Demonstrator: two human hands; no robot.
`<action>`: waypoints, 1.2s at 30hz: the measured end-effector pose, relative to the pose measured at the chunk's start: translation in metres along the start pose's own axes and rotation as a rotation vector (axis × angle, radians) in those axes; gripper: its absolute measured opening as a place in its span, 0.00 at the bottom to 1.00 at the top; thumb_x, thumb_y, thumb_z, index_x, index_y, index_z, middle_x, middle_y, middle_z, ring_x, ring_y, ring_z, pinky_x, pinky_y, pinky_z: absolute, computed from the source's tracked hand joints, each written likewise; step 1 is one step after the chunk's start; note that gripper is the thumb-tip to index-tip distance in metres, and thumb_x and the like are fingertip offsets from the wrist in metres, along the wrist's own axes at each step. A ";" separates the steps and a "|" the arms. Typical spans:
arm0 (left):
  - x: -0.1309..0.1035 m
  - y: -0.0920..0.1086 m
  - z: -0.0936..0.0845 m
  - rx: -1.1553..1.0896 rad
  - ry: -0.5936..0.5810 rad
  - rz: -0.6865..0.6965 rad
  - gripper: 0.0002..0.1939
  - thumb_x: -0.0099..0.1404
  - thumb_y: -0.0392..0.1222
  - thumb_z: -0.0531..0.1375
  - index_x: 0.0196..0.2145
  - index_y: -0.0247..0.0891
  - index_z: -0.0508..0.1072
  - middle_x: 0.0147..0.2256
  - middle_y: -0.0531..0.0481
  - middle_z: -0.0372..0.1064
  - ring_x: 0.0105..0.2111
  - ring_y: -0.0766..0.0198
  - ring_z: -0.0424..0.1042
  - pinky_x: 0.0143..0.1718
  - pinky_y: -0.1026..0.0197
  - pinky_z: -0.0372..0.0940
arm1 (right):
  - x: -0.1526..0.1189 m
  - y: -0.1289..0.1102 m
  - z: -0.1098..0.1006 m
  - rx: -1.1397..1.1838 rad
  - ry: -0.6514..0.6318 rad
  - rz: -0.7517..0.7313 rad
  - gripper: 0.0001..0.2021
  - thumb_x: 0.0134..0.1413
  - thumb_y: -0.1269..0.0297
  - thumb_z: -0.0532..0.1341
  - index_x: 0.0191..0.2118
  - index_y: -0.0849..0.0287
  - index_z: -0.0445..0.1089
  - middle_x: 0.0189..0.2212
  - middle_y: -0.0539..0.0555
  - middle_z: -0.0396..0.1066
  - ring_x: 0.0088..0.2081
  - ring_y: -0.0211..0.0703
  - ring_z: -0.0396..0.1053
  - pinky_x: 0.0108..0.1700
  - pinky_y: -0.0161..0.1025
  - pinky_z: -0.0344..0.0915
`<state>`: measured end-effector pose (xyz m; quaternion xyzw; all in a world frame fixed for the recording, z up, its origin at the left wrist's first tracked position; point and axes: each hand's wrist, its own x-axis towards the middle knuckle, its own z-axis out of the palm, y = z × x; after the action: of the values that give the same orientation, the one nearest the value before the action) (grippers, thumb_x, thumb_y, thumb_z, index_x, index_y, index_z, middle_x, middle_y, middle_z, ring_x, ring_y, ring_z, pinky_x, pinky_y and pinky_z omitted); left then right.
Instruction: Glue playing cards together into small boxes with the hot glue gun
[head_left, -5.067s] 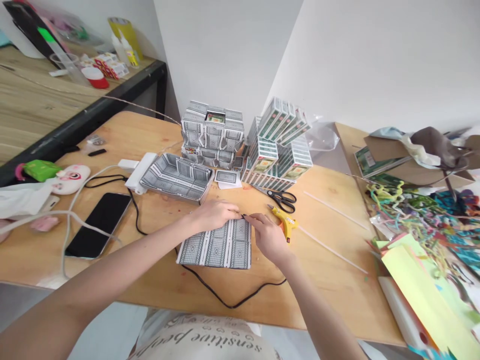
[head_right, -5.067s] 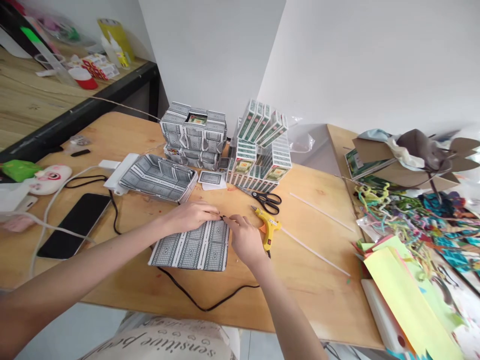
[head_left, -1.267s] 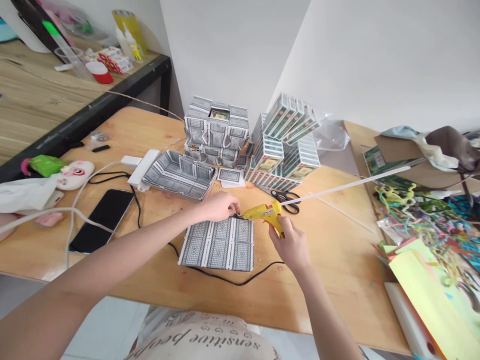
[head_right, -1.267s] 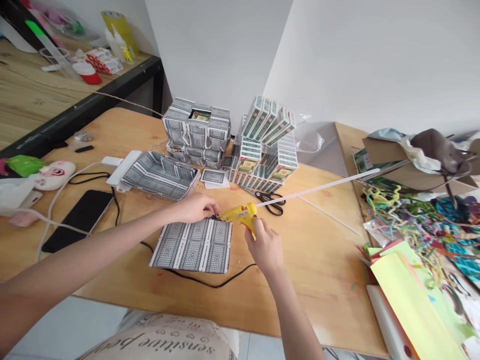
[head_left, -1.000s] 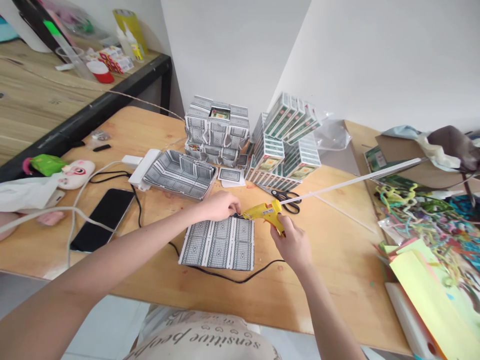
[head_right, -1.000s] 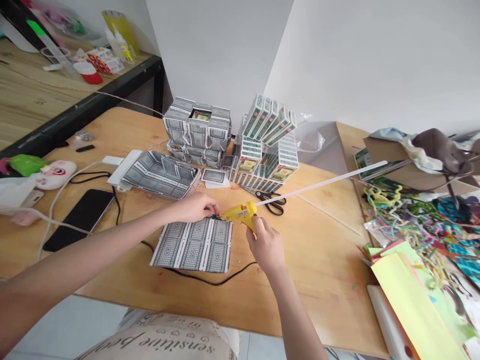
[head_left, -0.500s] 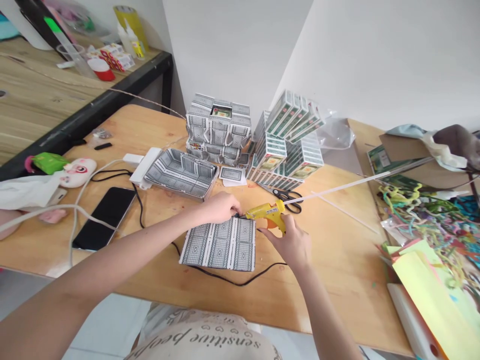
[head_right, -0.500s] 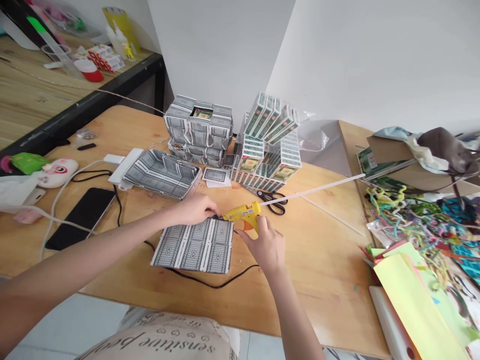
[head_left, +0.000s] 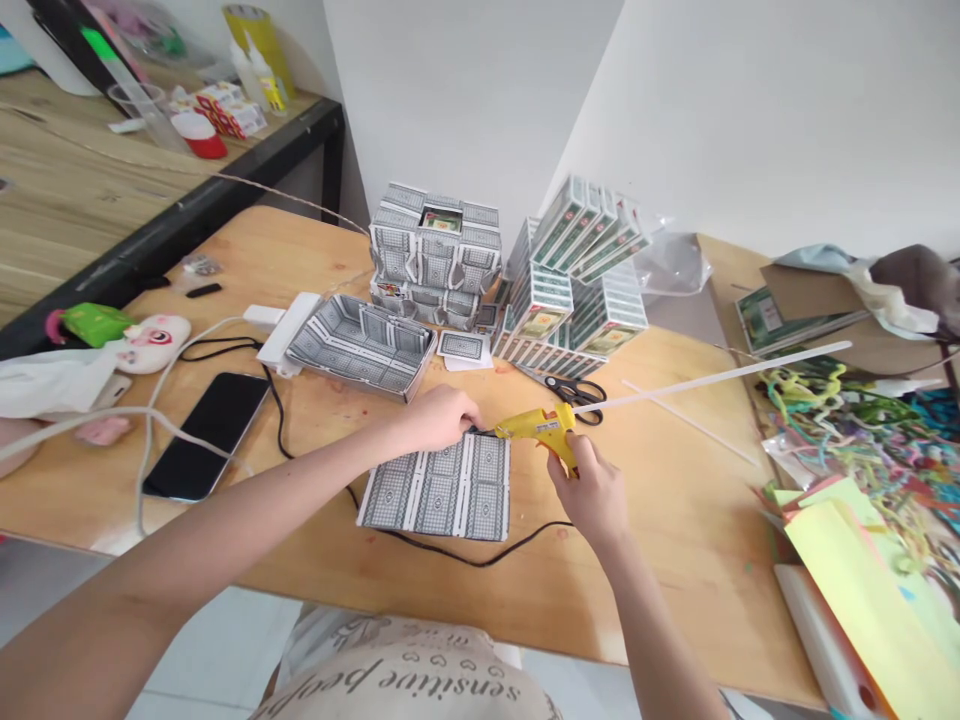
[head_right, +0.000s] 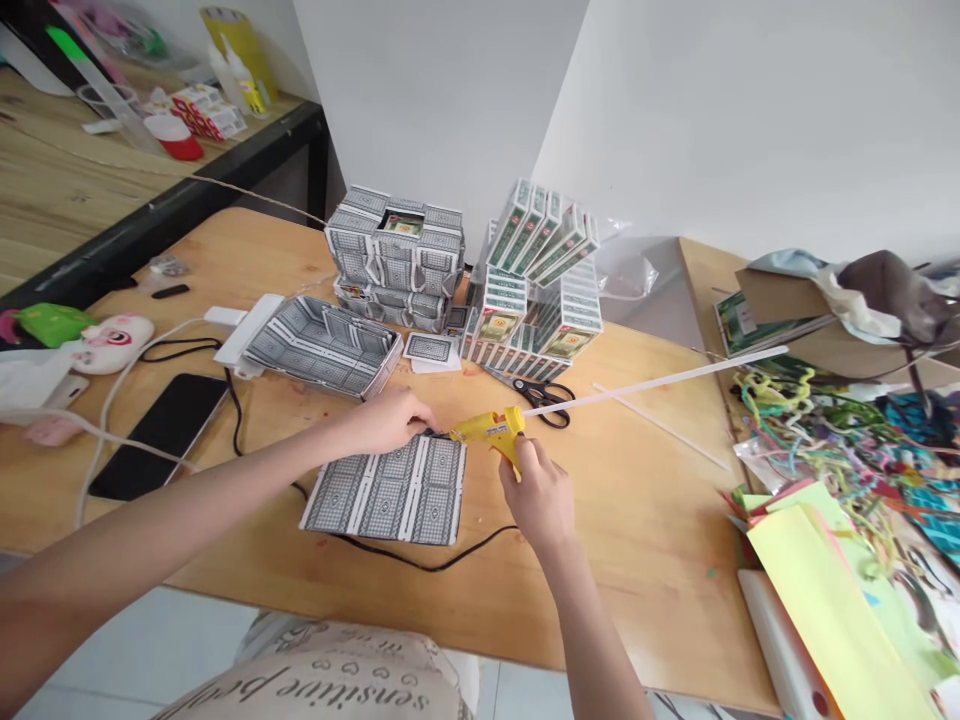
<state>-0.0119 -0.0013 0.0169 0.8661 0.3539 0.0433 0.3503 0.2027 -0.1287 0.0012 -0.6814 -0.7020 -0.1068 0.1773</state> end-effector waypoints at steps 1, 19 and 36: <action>0.000 0.000 0.000 0.001 0.000 0.000 0.14 0.57 0.32 0.53 0.35 0.41 0.77 0.35 0.51 0.76 0.36 0.61 0.73 0.39 0.61 0.63 | 0.000 0.001 -0.001 -0.001 -0.003 -0.006 0.05 0.53 0.66 0.51 0.36 0.58 0.61 0.24 0.49 0.67 0.17 0.33 0.59 0.20 0.31 0.52; 0.002 -0.002 -0.002 -0.011 -0.023 0.034 0.14 0.57 0.32 0.53 0.35 0.41 0.77 0.35 0.51 0.76 0.37 0.61 0.72 0.40 0.62 0.62 | -0.001 0.005 -0.008 -0.019 0.039 0.037 0.07 0.53 0.62 0.54 0.36 0.58 0.63 0.24 0.49 0.69 0.17 0.32 0.60 0.21 0.31 0.52; 0.057 0.066 -0.038 -0.612 -0.173 0.374 0.19 0.63 0.33 0.52 0.52 0.35 0.65 0.49 0.44 0.67 0.49 0.65 0.66 0.50 0.60 0.61 | 0.010 0.004 -0.013 -0.137 0.087 -0.116 0.11 0.53 0.56 0.55 0.32 0.59 0.64 0.23 0.49 0.67 0.20 0.34 0.63 0.23 0.32 0.53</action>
<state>0.0567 0.0246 0.0776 0.7715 0.1291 0.1369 0.6078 0.2080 -0.1249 0.0167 -0.6450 -0.7229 -0.1940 0.1543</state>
